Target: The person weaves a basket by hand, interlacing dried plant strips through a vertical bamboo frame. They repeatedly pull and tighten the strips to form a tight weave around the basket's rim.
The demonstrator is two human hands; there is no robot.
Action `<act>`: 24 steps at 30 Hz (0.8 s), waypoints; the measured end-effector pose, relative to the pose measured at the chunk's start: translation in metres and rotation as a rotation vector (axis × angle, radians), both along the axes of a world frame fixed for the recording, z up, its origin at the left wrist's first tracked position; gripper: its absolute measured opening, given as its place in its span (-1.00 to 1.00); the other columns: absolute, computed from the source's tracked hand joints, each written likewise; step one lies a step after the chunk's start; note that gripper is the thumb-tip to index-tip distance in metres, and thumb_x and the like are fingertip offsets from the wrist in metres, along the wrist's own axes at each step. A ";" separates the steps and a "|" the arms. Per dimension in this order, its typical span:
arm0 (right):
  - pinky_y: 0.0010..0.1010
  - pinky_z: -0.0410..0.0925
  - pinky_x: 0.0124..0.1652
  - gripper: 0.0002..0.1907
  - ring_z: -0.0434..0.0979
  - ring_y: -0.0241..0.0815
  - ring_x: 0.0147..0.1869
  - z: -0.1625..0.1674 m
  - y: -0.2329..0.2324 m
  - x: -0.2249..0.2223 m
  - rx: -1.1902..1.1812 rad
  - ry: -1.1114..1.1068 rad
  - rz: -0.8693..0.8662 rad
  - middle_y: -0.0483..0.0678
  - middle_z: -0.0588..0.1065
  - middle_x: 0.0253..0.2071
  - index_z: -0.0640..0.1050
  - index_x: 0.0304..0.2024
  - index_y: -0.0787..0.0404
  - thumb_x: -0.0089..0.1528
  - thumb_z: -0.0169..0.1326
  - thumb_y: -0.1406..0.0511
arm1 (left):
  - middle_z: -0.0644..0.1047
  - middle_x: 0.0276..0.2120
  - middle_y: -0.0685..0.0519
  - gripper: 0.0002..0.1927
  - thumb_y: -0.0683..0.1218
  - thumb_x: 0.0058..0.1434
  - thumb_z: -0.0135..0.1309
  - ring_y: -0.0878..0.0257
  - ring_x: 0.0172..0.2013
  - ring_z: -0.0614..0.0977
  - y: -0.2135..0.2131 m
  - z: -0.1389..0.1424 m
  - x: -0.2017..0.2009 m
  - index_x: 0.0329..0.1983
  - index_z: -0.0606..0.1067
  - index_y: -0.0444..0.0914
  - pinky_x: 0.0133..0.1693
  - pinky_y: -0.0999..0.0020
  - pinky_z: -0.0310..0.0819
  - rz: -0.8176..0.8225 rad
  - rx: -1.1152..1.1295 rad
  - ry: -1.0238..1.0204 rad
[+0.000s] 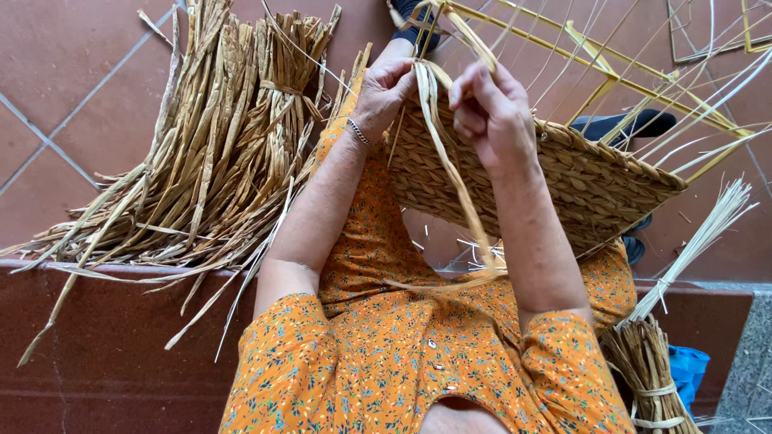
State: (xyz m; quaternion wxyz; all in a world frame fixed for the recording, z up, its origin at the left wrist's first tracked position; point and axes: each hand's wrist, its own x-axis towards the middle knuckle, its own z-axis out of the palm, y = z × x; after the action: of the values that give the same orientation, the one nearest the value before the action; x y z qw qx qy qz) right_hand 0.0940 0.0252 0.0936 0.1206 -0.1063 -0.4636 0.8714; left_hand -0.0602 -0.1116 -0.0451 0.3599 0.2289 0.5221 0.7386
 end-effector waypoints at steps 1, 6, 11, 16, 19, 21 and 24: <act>-0.55 0.21 -0.43 -0.78 0.23 -0.42 -0.47 0.000 -0.003 0.007 0.040 0.002 -0.032 -0.07 0.56 -0.22 0.53 -0.12 0.21 0.53 -0.01 0.22 | 0.68 -0.22 0.09 -0.75 -0.10 0.42 0.11 0.43 -0.24 0.66 0.000 -0.002 0.000 0.04 0.61 -0.35 -0.16 0.51 0.60 0.001 0.008 -0.053; -0.62 0.13 -0.36 -0.81 0.27 -0.37 -0.40 -0.002 -0.029 0.049 0.115 0.073 -0.097 -0.04 0.43 -0.27 0.51 0.02 0.29 0.48 0.03 0.28 | 0.67 -0.25 0.09 -0.75 -0.07 0.49 0.12 0.44 -0.26 0.62 0.004 -0.013 0.002 -0.03 0.64 -0.38 -0.19 0.52 0.54 0.023 0.012 -0.120; -0.53 0.19 -0.25 -0.71 0.29 -0.37 -0.33 -0.007 -0.045 0.085 0.077 0.083 -0.124 0.05 0.47 -0.25 0.50 -0.10 0.26 0.58 -0.07 0.19 | 0.69 -0.25 0.10 -0.75 -0.07 0.40 0.12 0.44 -0.29 0.65 0.001 -0.014 0.001 -0.01 0.64 -0.34 -0.21 0.51 0.57 0.068 -0.015 -0.162; -0.37 0.39 -0.09 -0.75 0.48 -0.24 -0.16 -0.023 -0.043 0.116 -0.081 0.086 -0.376 0.17 0.53 0.12 0.50 -0.12 0.18 0.53 -0.10 0.18 | 0.62 -0.07 0.05 -0.76 -0.21 0.41 0.10 0.40 -0.16 0.63 0.001 0.019 0.004 0.12 0.58 -0.28 -0.11 0.54 0.60 0.232 -0.076 0.320; -0.33 0.43 -0.05 -0.79 0.54 -0.19 -0.09 -0.041 -0.036 0.141 -0.148 0.040 -0.573 0.12 0.54 0.14 0.51 -0.09 0.13 0.51 -0.07 0.18 | 0.49 0.02 0.04 -0.61 -0.29 0.28 0.12 0.28 -0.11 0.54 -0.004 0.049 0.005 0.17 0.52 -0.22 -0.10 0.47 0.58 0.385 -0.185 0.936; -0.29 0.47 0.02 -0.74 0.58 -0.16 -0.06 -0.059 -0.035 0.157 -0.236 -0.113 -0.648 0.07 0.55 0.17 0.53 -0.09 0.09 0.44 -0.09 0.11 | 0.44 0.00 0.03 -0.54 -0.33 0.17 0.14 0.15 0.01 0.49 -0.009 0.067 0.000 0.15 0.54 -0.18 0.00 0.35 0.54 0.340 -0.126 1.242; -0.23 0.50 -0.02 -0.72 0.61 -0.13 -0.10 -0.084 -0.016 0.178 -0.423 -0.109 -0.859 0.04 0.58 0.07 0.53 -0.13 0.10 0.43 -0.09 0.09 | 0.45 -0.08 0.02 -0.73 -0.24 0.26 0.26 0.11 0.00 0.47 -0.010 0.086 -0.009 0.00 0.52 -0.19 0.01 0.22 0.51 0.073 -0.143 1.308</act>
State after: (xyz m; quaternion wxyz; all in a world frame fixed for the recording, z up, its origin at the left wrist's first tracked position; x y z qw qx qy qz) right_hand 0.2716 0.0090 0.0097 0.4208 -0.3559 -0.1959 0.8111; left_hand -0.0689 -0.1213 0.0407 -0.0425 0.5884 0.6882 0.4224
